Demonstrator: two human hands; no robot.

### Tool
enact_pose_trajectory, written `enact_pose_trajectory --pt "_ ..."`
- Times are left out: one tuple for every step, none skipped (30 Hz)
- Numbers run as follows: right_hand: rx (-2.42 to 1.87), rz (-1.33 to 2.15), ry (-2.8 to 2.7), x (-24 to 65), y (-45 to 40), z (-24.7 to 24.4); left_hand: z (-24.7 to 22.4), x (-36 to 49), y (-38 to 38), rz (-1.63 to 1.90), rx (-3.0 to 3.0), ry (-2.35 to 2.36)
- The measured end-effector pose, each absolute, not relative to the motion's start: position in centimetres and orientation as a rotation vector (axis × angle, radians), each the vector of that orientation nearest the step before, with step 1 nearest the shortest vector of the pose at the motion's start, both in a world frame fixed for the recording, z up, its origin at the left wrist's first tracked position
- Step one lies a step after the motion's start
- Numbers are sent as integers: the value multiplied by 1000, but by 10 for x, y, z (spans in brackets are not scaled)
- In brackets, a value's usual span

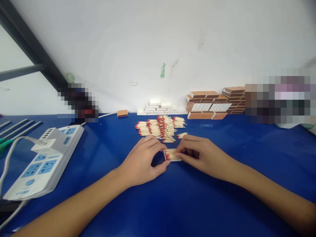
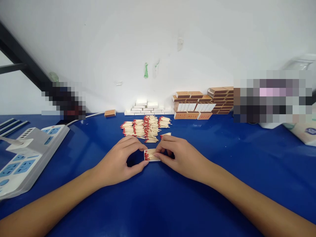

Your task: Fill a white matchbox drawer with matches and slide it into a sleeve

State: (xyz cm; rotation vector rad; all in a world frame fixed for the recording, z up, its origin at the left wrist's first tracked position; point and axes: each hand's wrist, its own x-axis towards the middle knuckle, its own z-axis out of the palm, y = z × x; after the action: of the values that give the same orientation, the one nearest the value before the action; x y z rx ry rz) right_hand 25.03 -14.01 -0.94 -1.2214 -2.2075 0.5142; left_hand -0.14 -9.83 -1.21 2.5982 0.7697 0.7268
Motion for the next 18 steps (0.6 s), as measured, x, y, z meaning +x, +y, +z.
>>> enact_pose_trajectory --pt "-1224 538 -2193 250 -140 -9 -12 -1 -99 724 2596 764" --pt "-1228 557 -2180 249 -139 -9 -11 -1 -99 722 2595 756" --pt "-1229 570 -2171 249 -139 -9 -10 -1 -99 720 2594 750" --pt "-1230 579 -2166 249 -138 -8 -10 -1 -99 718 2594 746" --pt "-1233 584 -2164 249 -138 -8 -9 -1 -99 718 2595 743" --pt "-1235 584 -2166 249 -138 -8 -9 -1 -99 719 2595 744" --pt "-1240 580 -2169 249 -139 -8 -9 -1 -99 720 2595 744" --pt "-1244 573 -2175 248 -139 -8 -9 -1 -99 719 2596 743" --pt "-1248 562 -2181 248 -139 -9 -9 -1 -99 718 2597 742" --pt "-1250 551 -2188 247 -139 -11 -10 -1 -99 718 2597 740" --pt "-1250 541 -2194 246 -139 -12 -10 -2 -99 718 2597 741" --pt "-1249 537 -2201 245 -138 -13 -10 -2 -99 718 2595 742" --pt "-1243 531 -2209 245 -138 -13 -10 -2 -99 719 2594 745" --pt "-1230 515 -2222 246 -137 -11 -10 -2 -100 719 2594 748" --pt "-1201 472 -2237 248 -137 -7 -10 -2 -100 718 2594 750" --pt "-1163 384 -2238 252 -137 -1 -10 -1 -100 714 2595 753" --pt "-1145 252 -2202 257 -138 7 -10 -1 -100 710 2596 753" --pt "-1148 99 -2139 265 -138 17 -10 -1 -100 705 2595 750"
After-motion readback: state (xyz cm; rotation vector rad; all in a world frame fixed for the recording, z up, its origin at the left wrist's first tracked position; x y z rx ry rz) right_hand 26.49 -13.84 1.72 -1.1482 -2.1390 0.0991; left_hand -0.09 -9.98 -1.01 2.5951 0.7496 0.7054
